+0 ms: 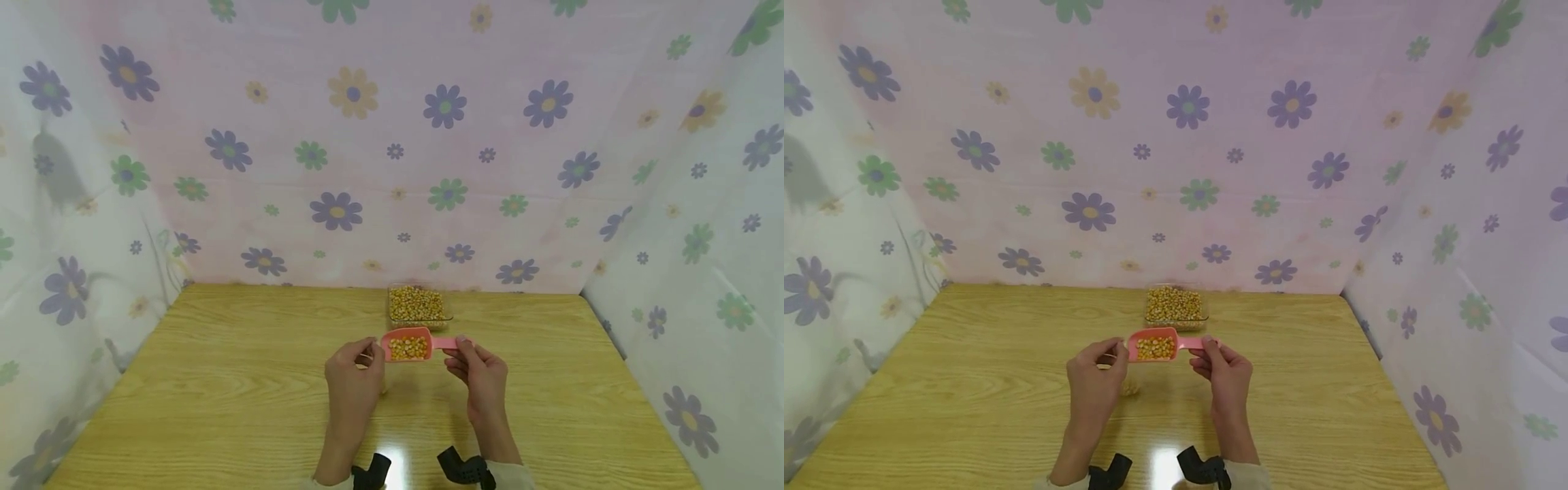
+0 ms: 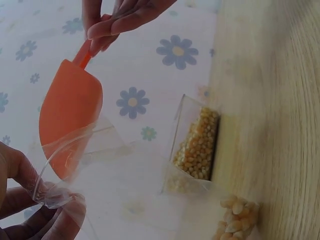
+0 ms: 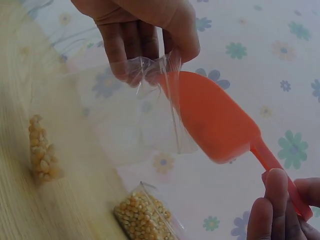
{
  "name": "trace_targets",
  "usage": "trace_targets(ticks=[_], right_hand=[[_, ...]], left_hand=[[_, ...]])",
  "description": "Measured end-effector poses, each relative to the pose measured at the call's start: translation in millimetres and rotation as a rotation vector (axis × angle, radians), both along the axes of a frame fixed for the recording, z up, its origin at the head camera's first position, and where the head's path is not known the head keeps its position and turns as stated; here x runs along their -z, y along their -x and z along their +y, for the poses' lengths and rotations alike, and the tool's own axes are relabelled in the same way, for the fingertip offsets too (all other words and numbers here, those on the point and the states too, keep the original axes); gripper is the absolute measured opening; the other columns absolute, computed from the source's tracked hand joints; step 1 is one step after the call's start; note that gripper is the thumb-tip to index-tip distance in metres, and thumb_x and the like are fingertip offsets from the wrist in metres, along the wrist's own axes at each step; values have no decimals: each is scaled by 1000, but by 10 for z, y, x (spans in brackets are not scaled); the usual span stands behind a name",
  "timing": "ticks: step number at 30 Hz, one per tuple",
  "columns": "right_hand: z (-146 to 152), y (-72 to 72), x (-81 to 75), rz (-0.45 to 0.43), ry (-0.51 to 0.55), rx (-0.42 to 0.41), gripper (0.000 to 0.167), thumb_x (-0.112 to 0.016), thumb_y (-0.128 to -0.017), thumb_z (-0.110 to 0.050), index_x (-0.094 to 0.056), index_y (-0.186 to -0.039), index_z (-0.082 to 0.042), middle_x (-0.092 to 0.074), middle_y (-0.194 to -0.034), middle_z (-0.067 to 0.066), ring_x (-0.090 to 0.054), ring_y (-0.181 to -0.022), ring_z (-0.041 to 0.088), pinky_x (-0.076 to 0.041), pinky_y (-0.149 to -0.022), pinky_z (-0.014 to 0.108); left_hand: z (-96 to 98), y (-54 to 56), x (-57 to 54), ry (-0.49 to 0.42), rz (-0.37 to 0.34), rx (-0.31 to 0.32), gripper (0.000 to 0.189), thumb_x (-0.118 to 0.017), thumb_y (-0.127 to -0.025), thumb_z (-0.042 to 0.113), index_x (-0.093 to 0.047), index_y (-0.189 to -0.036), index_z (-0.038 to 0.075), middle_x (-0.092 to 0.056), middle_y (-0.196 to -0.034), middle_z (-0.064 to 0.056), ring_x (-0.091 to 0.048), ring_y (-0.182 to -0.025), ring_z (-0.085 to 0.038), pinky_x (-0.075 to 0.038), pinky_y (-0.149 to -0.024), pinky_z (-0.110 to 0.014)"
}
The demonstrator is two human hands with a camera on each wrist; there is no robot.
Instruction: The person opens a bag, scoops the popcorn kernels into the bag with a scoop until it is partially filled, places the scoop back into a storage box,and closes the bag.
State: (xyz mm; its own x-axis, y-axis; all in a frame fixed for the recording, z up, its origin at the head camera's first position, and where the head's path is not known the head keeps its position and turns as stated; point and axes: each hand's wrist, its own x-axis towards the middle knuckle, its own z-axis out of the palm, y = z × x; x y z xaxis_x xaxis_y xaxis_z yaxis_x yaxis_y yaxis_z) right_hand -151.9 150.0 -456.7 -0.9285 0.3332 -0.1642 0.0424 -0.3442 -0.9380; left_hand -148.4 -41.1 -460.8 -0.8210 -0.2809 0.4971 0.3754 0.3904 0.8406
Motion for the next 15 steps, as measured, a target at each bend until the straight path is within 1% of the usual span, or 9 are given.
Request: trace_targets(ticks=[3,6,9,13,15], right_hand=[[-4,-17,-27,5,-33,10,30,-66,-101,-21,-72,-108,8,-77,-76,-2,-71,-63,8,-62,-68,25],[-10,-34,-37,16,-65,16,35,-66,-101,-21,-70,-111,12,-77,-76,-2,-71,-63,8,-62,-67,25],[-30,-46,-24,36,-75,31,30,-67,-100,-19,-73,-106,9,-77,-75,0,-71,-61,9,-62,-65,26],[-62,-48,8,60,-81,32,20,-69,-99,-17,-76,-95,1,-77,-74,1,-72,-60,10,-62,-65,28],[-80,-43,16,71,-94,26,21,-69,-98,-17,-76,-95,3,-77,-73,2,-72,-60,10,-62,-65,29]], left_hand=[[22,-17,-12,6,8,12,12,-68,-89,-2,-80,-91,-1,-72,-77,-7,-64,-62,-10,-56,-54,-24],[31,-29,-17,14,10,8,12,-68,-89,-3,-80,-91,-1,-72,-76,-6,-63,-62,-10,-56,-55,-24],[29,-34,-15,28,1,2,12,-68,-89,-2,-80,-91,-1,-72,-76,-6,-63,-62,-9,-56,-54,-23],[28,-35,-9,48,-7,-14,11,-69,-90,0,-80,-90,0,-72,-76,-5,-63,-61,-9,-55,-54,-23],[28,-32,0,55,-5,-22,11,-70,-90,1,-80,-90,1,-72,-75,-5,-63,-61,-9,-55,-55,-23]])
